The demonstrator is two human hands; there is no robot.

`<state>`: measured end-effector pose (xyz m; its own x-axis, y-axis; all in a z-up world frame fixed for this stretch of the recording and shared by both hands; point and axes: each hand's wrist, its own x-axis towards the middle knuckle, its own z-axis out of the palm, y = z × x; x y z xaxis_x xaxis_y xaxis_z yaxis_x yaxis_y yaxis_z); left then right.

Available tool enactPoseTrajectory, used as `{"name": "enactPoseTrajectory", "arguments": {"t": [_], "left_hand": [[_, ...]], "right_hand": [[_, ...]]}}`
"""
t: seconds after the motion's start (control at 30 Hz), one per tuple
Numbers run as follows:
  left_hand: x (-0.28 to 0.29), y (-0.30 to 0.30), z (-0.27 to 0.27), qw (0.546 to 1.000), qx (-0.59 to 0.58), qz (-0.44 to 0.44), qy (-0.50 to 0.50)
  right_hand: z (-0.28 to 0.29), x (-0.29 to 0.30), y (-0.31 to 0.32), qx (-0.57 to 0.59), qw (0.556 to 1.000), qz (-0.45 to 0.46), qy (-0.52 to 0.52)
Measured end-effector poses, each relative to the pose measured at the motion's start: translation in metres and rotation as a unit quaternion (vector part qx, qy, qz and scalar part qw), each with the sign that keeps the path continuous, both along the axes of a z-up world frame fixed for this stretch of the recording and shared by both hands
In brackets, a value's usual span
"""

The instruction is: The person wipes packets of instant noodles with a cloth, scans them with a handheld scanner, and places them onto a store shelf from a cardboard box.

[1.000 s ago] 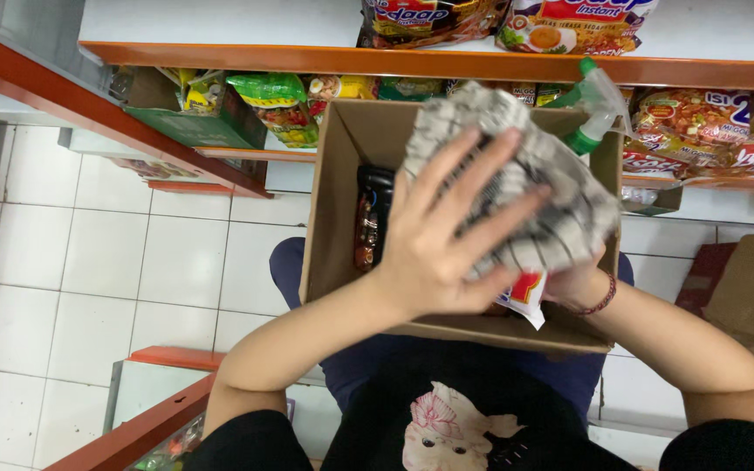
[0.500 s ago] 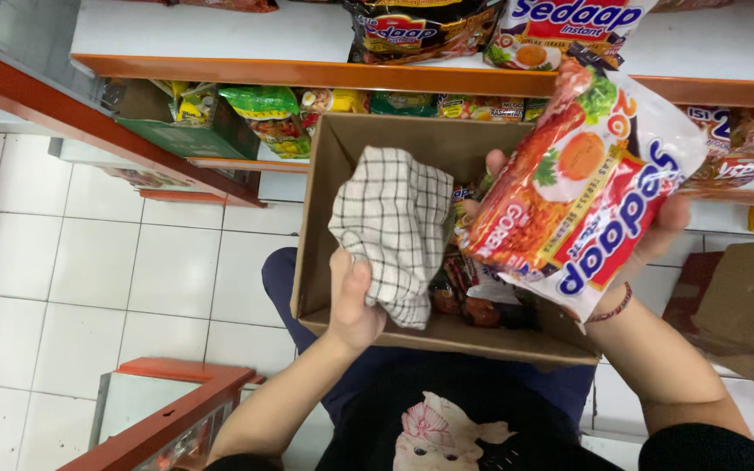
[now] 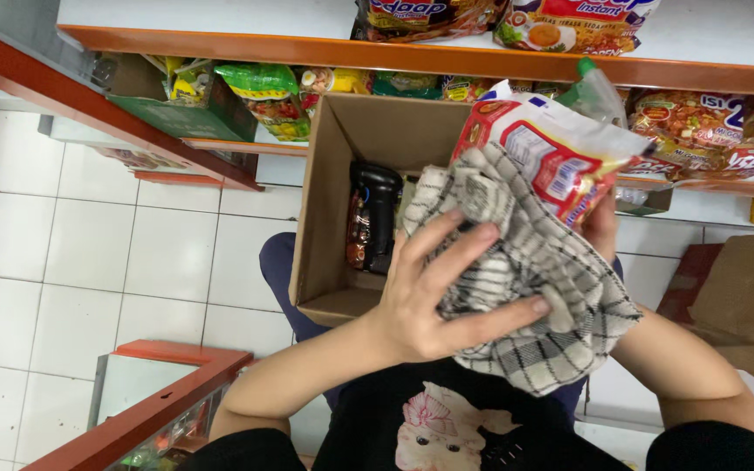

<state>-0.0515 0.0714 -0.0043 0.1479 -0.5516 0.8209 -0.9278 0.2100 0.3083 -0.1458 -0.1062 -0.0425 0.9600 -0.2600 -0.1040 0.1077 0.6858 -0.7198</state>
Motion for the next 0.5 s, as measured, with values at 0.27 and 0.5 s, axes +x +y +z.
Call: {"name": "enactPoseTrajectory", "arguments": {"t": [0.27,0.5], "left_hand": [[0.022,-0.015,-0.003,0.986,-0.005,-0.010,-0.168],[0.049,-0.020,0.016,0.996,0.006,0.057,-0.067]], "right_hand": [[-0.004,-0.035,-0.009,0.046,0.995,-0.003,0.089],[-0.028,-0.029,-0.010,-0.027,0.999,-0.020,0.007]]}}
